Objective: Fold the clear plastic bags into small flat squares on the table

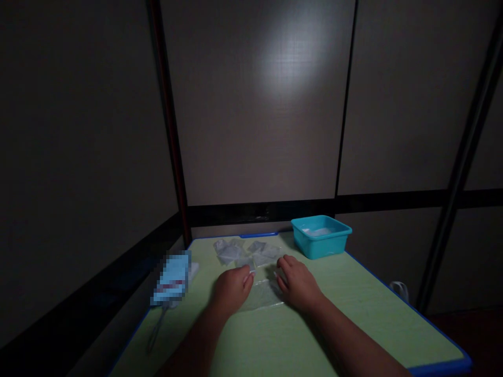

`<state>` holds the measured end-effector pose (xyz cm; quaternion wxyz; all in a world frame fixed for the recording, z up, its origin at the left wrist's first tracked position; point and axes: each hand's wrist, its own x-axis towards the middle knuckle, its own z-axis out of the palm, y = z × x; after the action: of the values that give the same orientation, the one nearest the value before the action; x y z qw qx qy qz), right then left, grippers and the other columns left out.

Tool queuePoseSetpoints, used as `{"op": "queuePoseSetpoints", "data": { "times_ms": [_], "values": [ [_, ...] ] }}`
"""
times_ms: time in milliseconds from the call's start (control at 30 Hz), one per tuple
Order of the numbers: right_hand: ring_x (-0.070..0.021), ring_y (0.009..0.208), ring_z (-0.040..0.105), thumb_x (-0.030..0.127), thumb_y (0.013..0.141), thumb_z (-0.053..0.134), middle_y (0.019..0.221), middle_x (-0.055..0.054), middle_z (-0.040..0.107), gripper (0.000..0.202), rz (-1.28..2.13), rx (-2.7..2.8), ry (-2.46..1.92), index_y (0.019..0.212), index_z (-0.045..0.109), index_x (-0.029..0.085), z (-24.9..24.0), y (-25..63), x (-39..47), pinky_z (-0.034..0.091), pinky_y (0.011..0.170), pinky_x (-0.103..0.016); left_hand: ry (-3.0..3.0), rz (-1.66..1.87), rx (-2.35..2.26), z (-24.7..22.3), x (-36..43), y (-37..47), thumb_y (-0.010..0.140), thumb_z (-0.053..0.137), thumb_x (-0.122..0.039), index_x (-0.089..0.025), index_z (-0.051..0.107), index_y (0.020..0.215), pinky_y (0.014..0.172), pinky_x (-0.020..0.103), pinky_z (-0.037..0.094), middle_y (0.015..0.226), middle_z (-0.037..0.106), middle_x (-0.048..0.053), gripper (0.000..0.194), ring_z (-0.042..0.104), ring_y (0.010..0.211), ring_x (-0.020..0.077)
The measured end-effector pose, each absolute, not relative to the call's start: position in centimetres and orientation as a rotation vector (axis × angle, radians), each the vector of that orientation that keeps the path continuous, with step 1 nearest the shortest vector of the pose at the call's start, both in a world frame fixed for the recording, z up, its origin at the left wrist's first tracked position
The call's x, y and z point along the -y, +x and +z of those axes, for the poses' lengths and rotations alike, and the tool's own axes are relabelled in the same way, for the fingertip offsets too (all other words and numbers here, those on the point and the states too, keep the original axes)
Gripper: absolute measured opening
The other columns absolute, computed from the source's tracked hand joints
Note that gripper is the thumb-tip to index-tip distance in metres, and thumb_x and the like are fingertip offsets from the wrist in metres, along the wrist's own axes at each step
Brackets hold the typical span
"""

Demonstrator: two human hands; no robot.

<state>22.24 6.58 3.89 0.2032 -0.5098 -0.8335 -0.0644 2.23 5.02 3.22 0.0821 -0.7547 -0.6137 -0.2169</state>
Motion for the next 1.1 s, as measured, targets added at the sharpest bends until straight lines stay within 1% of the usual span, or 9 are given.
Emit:
{"op": "queuePoseSetpoints", "data": {
  "times_ms": [67, 100, 200, 267, 367, 467, 567, 867, 1100],
  "values": [
    [-0.0217, 0.106, 0.044, 0.038, 0.084, 0.038, 0.115, -0.009, 0.051, 0.034, -0.139, 2.414, -1.302, 0.110, 0.050, 0.019, 3.7, 22.0, -6.3, 0.030, 0.089, -0.033, -2.328, -0.559, 1.829, 3.3, -4.9, 2.6, 0.087, 0.034, -0.035, -0.020, 0.059, 0.073, 0.056, 0.022, 0.032, 0.069, 0.063, 0.002, 0.031, 0.057, 0.065, 0.0141],
    [-0.0221, 0.113, 0.039, 0.041, 0.085, 0.037, 0.123, -0.009, 0.047, 0.039, -0.096, 2.467, -1.247, 0.117, 0.047, 0.021, 3.6, 21.9, -6.2, 0.025, 0.094, -0.036, -2.340, -0.505, 1.843, 3.3, -4.8, 2.7, 0.088, 0.033, -0.035, -0.020, 0.060, 0.075, 0.059, 0.022, 0.034, 0.072, 0.064, 0.003, 0.034, 0.058, 0.068, 0.0151],
    [-0.0210, 0.128, 0.022, 0.048, 0.087, 0.027, 0.142, -0.005, 0.027, 0.052, 0.085, 2.609, -1.168, 0.135, 0.027, 0.027, 2.9, 22.0, -6.3, 0.009, 0.103, -0.046, -2.340, -0.336, 1.879, 3.2, -4.7, 3.0, 0.088, 0.030, -0.035, -0.019, 0.062, 0.081, 0.066, 0.025, 0.039, 0.079, 0.066, 0.006, 0.036, 0.061, 0.076, 0.0182],
    [-0.0195, 0.131, 0.015, 0.049, 0.088, 0.019, 0.145, -0.004, 0.018, 0.054, 0.202, 2.668, -1.192, 0.138, 0.017, 0.027, 2.6, 22.1, -6.5, 0.001, 0.103, -0.048, -2.340, -0.262, 1.878, 3.0, -4.7, 3.1, 0.087, 0.031, -0.036, -0.018, 0.063, 0.083, 0.069, 0.028, 0.041, 0.082, 0.067, 0.008, 0.036, 0.061, 0.078, 0.0201],
    [-0.0175, 0.133, 0.010, 0.048, 0.089, 0.016, 0.145, -0.004, 0.015, 0.056, 0.284, 2.693, -1.247, 0.139, 0.012, 0.024, 2.3, 22.2, -6.6, -0.004, 0.104, -0.048, -2.348, -0.217, 1.867, 2.5, -4.8, 3.3, 0.087, 0.032, -0.035, -0.017, 0.064, 0.085, 0.071, 0.032, 0.042, 0.084, 0.067, 0.011, 0.037, 0.062, 0.079, 0.0226],
    [-0.0164, 0.133, 0.008, 0.046, 0.089, 0.015, 0.145, -0.004, 0.014, 0.055, 0.294, 2.690, -1.271, 0.139, 0.010, 0.025, 2.2, 22.1, -6.7, -0.006, 0.103, -0.049, -2.352, -0.184, 1.862, 2.3, -4.9, 3.4, 0.087, 0.029, -0.033, -0.016, 0.064, 0.086, 0.072, 0.035, 0.043, 0.084, 0.067, 0.013, 0.039, 0.062, 0.080, 0.0240],
    [-0.0171, 0.133, 0.006, 0.045, 0.089, 0.013, 0.145, -0.001, 0.011, 0.052, 0.280, 2.656, -1.331, 0.139, 0.010, 0.029, 2.0, 22.4, -7.0, -0.006, 0.102, -0.051, -2.350, -0.160, 1.873, 2.2, -5.0, 3.4, 0.087, 0.029, -0.033, -0.016, 0.065, 0.087, 0.073, 0.035, 0.043, 0.085, 0.067, 0.014, 0.039, 0.062, 0.081, 0.0238],
    [-0.0209, 0.133, 0.002, 0.047, 0.089, 0.013, 0.146, 0.001, 0.007, 0.050, 0.261, 2.565, -1.605, 0.137, 0.012, 0.035, 1.9, 23.8, -8.4, -0.002, 0.100, -0.057, -2.360, -0.145, 1.887, 2.4, -5.0, 3.2, 0.086, 0.032, -0.036, -0.018, 0.065, 0.086, 0.073, 0.032, 0.043, 0.086, 0.067, 0.011, 0.038, 0.062, 0.082, 0.0223],
    [-0.0208, 0.133, 0.003, 0.049, 0.088, 0.010, 0.146, 0.000, 0.007, 0.051, 0.215, 2.521, -1.692, 0.137, 0.011, 0.035, 1.3, 24.1, -8.9, -0.001, 0.098, -0.059, -2.360, -0.150, 1.865, 2.1, -5.2, 2.9, 0.086, 0.033, -0.037, -0.019, 0.065, 0.084, 0.073, 0.032, 0.043, 0.085, 0.067, 0.009, 0.037, 0.062, 0.081, 0.0218]
  ]
}}
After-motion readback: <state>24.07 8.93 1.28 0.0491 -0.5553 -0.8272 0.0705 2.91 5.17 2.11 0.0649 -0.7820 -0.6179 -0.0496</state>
